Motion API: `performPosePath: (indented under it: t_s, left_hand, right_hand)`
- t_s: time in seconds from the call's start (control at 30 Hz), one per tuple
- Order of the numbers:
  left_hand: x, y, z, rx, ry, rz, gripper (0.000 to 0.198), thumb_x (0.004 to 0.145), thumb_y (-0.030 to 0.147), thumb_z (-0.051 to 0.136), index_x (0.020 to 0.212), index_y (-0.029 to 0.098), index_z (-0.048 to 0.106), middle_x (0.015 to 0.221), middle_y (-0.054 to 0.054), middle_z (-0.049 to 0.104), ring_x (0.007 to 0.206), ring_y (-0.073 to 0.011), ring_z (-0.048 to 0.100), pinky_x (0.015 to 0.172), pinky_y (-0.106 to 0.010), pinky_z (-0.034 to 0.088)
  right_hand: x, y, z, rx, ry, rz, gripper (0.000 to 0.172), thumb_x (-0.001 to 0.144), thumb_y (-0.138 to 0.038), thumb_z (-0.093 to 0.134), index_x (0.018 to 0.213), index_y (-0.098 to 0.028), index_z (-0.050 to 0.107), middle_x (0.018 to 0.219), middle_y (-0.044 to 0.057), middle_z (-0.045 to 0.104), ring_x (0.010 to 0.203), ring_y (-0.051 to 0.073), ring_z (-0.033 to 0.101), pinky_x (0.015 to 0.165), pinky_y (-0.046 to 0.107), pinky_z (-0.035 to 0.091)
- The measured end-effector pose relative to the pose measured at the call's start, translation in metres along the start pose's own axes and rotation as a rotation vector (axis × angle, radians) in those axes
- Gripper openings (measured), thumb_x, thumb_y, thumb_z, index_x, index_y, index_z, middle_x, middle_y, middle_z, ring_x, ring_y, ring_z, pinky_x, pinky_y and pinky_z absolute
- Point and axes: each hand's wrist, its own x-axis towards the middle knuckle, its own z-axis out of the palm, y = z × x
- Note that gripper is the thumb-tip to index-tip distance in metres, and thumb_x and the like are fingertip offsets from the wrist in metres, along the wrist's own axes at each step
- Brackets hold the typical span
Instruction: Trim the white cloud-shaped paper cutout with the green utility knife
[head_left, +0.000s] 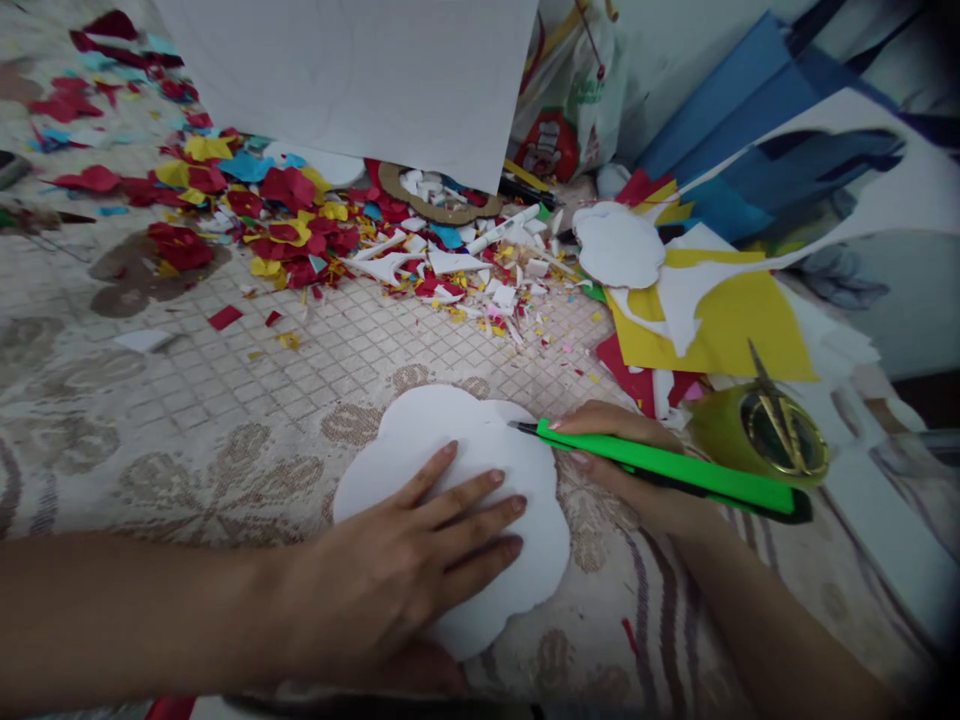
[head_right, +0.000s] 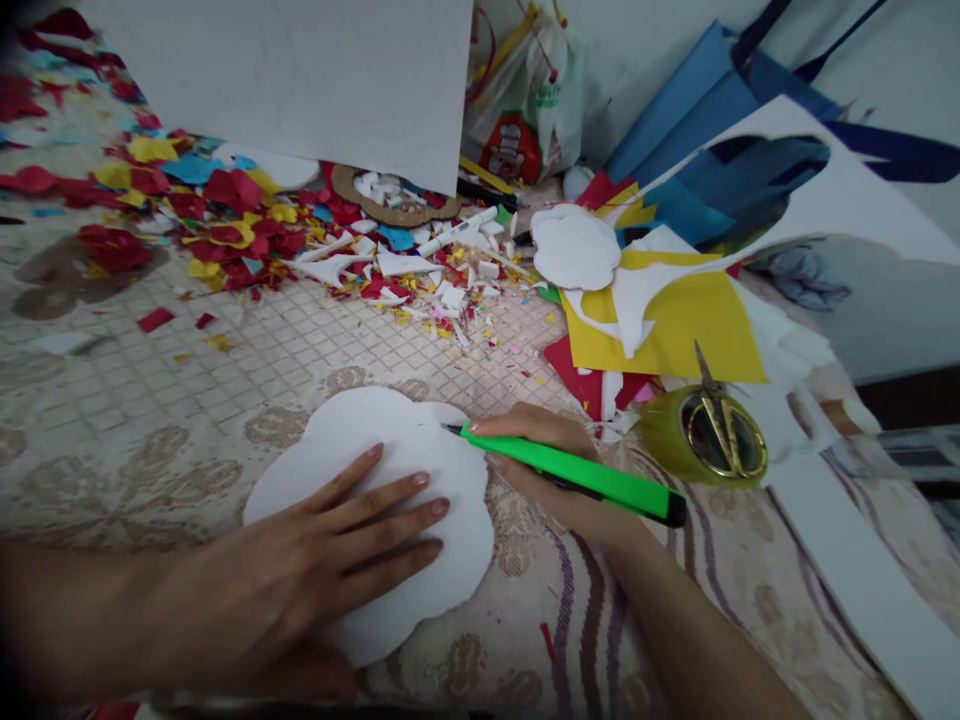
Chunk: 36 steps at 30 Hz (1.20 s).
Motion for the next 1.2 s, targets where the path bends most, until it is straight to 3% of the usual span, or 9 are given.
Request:
performPosePath:
  t_s: [0.2,0.33,0.47,0.53,0.6,0.73,1.0,1.2]
  left_hand:
    - [-0.001,0.001,0.001,-0.016,0.008,-0.001,0.073,0.095,0.054,0.056,0.154,0.015,0.036,0.162,-0.011,0.027,0.152,-0.0314,0.019,0.124,-0.057,-0.002]
    - [-0.001,0.001,-0.009,-0.044,0.000,-0.003,0.076,0.094,0.057,0.057,0.153,0.014,0.037,0.161,-0.013,0.029,0.152,-0.0320,0.022,0.124,-0.057,0.005]
    - [-0.006,-0.015,-0.033,-0.056,-0.009,-0.003,0.092,0.088,0.054,0.067,0.155,0.006,0.027,0.160,-0.018,0.030,0.149,-0.0263,0.031,0.123,-0.040,0.025]
    - [-0.010,-0.026,-0.042,0.040,0.056,-0.081,0.092,0.088,0.056,0.066,0.155,0.009,0.026,0.161,-0.018,0.027,0.151,-0.0276,0.025,0.124,-0.045,0.019]
    - [-0.013,-0.034,-0.044,0.119,0.031,-0.136,0.103,0.082,0.059,0.071,0.157,0.007,0.022,0.162,-0.022,0.022,0.153,-0.0325,0.017,0.124,-0.053,0.011]
    - [-0.017,-0.035,-0.034,0.178,-0.010,-0.198,0.112,0.075,0.061,0.075,0.157,0.006,0.021,0.162,-0.024,0.021,0.152,-0.0367,0.017,0.123,-0.053,0.013]
    - [-0.024,-0.022,-0.016,0.362,0.145,-0.212,0.124,0.069,0.078,0.069,0.155,0.003,0.023,0.160,-0.026,0.027,0.151,-0.0407,0.019,0.124,-0.049,0.008]
    - [-0.024,-0.009,0.004,0.446,0.216,-0.275,0.138,0.059,0.088,0.067,0.156,0.003,0.019,0.161,-0.032,0.018,0.150,-0.0471,0.017,0.124,-0.050,-0.002]
  right_hand:
    - [0.000,-0.006,-0.002,0.017,-0.005,0.032,0.022,0.090,-0.019,0.066,0.108,-0.030,0.073,0.097,0.001,0.077,0.088,0.017,0.073,0.072,0.027,0.059]
    - [0.000,-0.012,0.002,-0.005,0.028,0.052,0.020,0.089,-0.019,0.066,0.106,-0.029,0.073,0.093,0.002,0.077,0.083,0.018,0.073,0.067,0.027,0.058]
    - [0.001,-0.013,0.003,0.001,0.030,0.048,0.020,0.089,-0.020,0.065,0.107,-0.027,0.073,0.097,0.003,0.078,0.087,0.018,0.073,0.072,0.028,0.059]
    - [0.002,-0.012,0.003,-0.005,0.026,0.045,0.020,0.090,-0.020,0.065,0.107,-0.026,0.073,0.097,0.003,0.078,0.087,0.017,0.073,0.072,0.027,0.059]
    - [0.002,-0.013,0.003,-0.018,0.021,0.034,0.020,0.090,-0.019,0.065,0.107,-0.026,0.073,0.097,0.003,0.078,0.087,0.017,0.073,0.072,0.027,0.059]
    - [0.001,-0.017,0.002,-0.045,0.018,-0.001,0.023,0.090,-0.018,0.065,0.109,-0.030,0.072,0.096,0.001,0.078,0.084,0.019,0.074,0.071,0.031,0.059]
    - [-0.001,-0.020,0.003,-0.101,0.005,-0.036,0.026,0.091,-0.018,0.062,0.112,-0.031,0.069,0.091,0.002,0.076,0.079,0.021,0.072,0.063,0.034,0.055]
    - [0.001,-0.021,0.011,-0.081,0.006,-0.053,0.023,0.092,-0.018,0.062,0.111,-0.029,0.070,0.092,0.003,0.076,0.079,0.019,0.072,0.065,0.032,0.056]
